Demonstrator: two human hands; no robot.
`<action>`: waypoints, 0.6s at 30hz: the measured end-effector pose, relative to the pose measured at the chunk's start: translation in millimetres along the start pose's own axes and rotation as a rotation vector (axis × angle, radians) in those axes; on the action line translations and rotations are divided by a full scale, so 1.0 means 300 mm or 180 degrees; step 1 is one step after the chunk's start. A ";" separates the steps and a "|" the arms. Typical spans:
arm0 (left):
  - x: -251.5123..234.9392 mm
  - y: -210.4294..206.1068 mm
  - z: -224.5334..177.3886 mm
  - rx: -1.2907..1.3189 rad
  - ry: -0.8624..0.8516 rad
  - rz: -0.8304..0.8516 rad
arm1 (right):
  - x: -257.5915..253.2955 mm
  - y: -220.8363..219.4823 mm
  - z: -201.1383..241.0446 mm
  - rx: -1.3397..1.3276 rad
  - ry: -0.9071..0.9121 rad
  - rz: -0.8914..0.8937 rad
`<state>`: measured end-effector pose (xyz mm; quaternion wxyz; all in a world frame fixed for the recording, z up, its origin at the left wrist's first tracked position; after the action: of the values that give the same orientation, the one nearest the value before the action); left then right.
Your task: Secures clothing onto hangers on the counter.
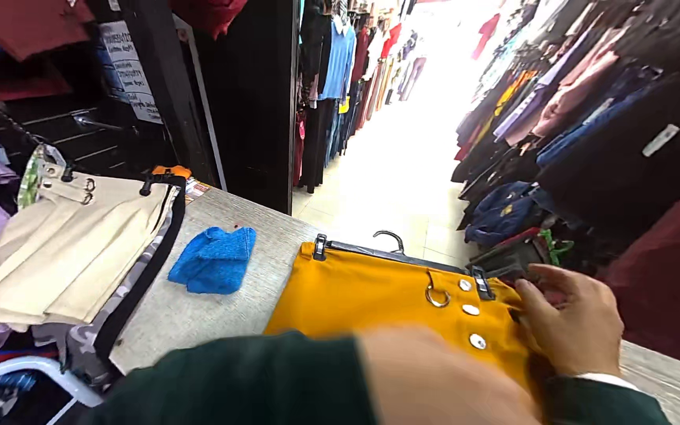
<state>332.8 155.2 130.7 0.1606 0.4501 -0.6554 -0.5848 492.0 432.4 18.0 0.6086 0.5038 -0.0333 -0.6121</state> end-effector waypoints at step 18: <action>0.211 0.236 0.503 0.0473 0.2162 -0.2002 | 0.165 -0.306 0.879 -0.4127 -0.1265 0.1879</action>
<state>158.8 193.6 135.3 0.1483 0.8031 -0.4376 -0.3762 265.6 266.4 58.8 0.9059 -0.1071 0.0913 -0.3994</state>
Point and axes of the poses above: each hand's wrist, its own x-axis away from the middle knuckle, its own y-axis out of the back of the hand, z = x × y, the point moved 9 cm from there along -x, towards the middle knuckle, and after that the axes turned 4 degrees about -z, right-handed, at the moved point
